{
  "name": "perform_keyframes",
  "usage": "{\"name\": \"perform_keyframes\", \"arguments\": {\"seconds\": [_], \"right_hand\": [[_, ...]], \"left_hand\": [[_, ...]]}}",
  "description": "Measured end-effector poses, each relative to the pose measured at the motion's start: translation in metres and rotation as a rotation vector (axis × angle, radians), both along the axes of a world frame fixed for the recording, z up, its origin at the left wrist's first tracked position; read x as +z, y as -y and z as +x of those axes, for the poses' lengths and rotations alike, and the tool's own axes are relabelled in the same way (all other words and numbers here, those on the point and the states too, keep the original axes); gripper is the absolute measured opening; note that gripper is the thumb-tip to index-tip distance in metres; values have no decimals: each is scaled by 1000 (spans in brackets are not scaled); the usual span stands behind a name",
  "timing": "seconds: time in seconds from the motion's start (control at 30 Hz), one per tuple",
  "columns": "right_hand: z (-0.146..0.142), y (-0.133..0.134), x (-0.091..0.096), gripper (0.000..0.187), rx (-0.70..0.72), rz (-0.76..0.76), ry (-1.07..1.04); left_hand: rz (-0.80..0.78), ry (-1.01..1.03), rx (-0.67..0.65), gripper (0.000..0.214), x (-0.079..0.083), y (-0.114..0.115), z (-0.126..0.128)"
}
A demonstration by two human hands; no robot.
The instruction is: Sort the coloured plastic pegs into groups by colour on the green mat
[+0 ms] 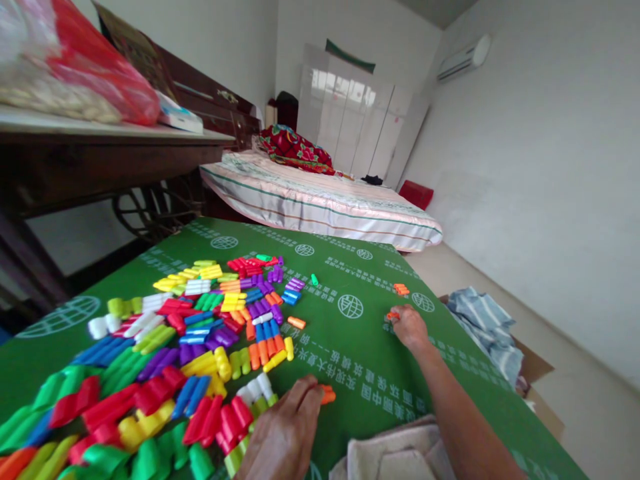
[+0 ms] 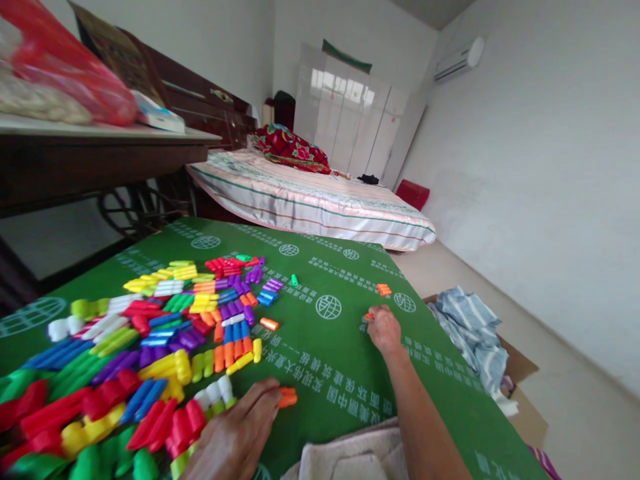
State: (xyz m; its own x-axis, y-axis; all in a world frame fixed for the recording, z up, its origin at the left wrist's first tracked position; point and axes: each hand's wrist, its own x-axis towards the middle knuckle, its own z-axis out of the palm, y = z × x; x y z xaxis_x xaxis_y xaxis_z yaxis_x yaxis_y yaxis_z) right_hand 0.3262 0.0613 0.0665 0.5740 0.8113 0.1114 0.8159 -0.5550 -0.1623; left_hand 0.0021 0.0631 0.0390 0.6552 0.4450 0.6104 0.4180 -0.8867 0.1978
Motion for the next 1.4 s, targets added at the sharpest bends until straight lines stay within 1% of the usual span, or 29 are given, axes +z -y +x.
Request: {"name": "perform_keyframes", "arguments": {"seconds": [0.07, 0.2, 0.3, 0.37, 0.47, 0.67, 0.77, 0.83, 0.87, 0.93, 0.97, 1.0, 1.03, 1.07, 1.1, 1.13, 1.17, 1.23, 1.27, 1.33, 1.4], "right_hand": [[20, -3, -3, 26, -64, 18, -6], [54, -10, -7, 34, -178, 51, -15], [70, -17, -9, 36, -220, 57, -20], [77, -20, -10, 37, -231, 57, -21], [82, -23, -11, 39, -228, 57, -23], [80, -20, -7, 44, -218, 86, -15], [71, -16, -4, 44, -227, 114, -1], [56, -13, -4, 42, -206, 129, 14], [45, -12, -5, 40, -175, 141, 19], [16, -9, -4, 35, -20, 186, -27], [-2, -6, -2, 32, 128, 228, -103], [-21, -2, 1, 29, 320, 267, -230], [-42, 3, 5, 27, 504, 272, -383], [-62, 9, 10, 25, 643, 246, -520], [-80, 15, 16, 25, 729, 211, -622], [-97, 21, 22, 25, 818, 156, -671], [-112, 26, 27, 25, 914, 95, -653], [-132, 33, 33, 20, 1011, 21, -533], [-138, 35, 34, 16, 1020, 1, -458], [-144, 36, 32, 7, 986, -12, -339], [-146, 36, 27, 4, 958, -22, -264]], "left_hand": [[4, -27, -20, 36, 1, -1, -2], [17, -46, -6, 35, -3, -2, -2], [22, -20, 13, 33, -9, -2, -1], [-5, -12, 34, 31, -10, 0, 0], [-45, -13, 50, 29, -7, 2, 1], [-108, -14, 10, 27, 0, 2, -1], [-119, -26, 3, 27, 1, 2, -1], [-111, -38, 7, 28, 1, 2, -1], [-109, -42, 11, 28, 1, 2, -1], [-116, -35, 11, 27, 2, 2, 0], [-131, -25, 12, 25, 2, 3, 0], [-155, -12, 16, 24, 3, 3, 1], [-180, 2, 24, 23, 3, 3, 1], [-206, 15, 37, 22, 4, 4, 1], [-229, 28, 53, 20, 5, 4, 2], [-248, 37, 65, 20, 6, 4, 2], [-261, 47, 72, 19, 6, 4, 3], [-279, 71, 77, 17, 8, 3, 4], [-286, 84, 76, 16, 9, 3, 4], [-290, 106, 70, 17, 10, 2, 4], [-298, 125, 53, 18, 12, 2, 5]]}}
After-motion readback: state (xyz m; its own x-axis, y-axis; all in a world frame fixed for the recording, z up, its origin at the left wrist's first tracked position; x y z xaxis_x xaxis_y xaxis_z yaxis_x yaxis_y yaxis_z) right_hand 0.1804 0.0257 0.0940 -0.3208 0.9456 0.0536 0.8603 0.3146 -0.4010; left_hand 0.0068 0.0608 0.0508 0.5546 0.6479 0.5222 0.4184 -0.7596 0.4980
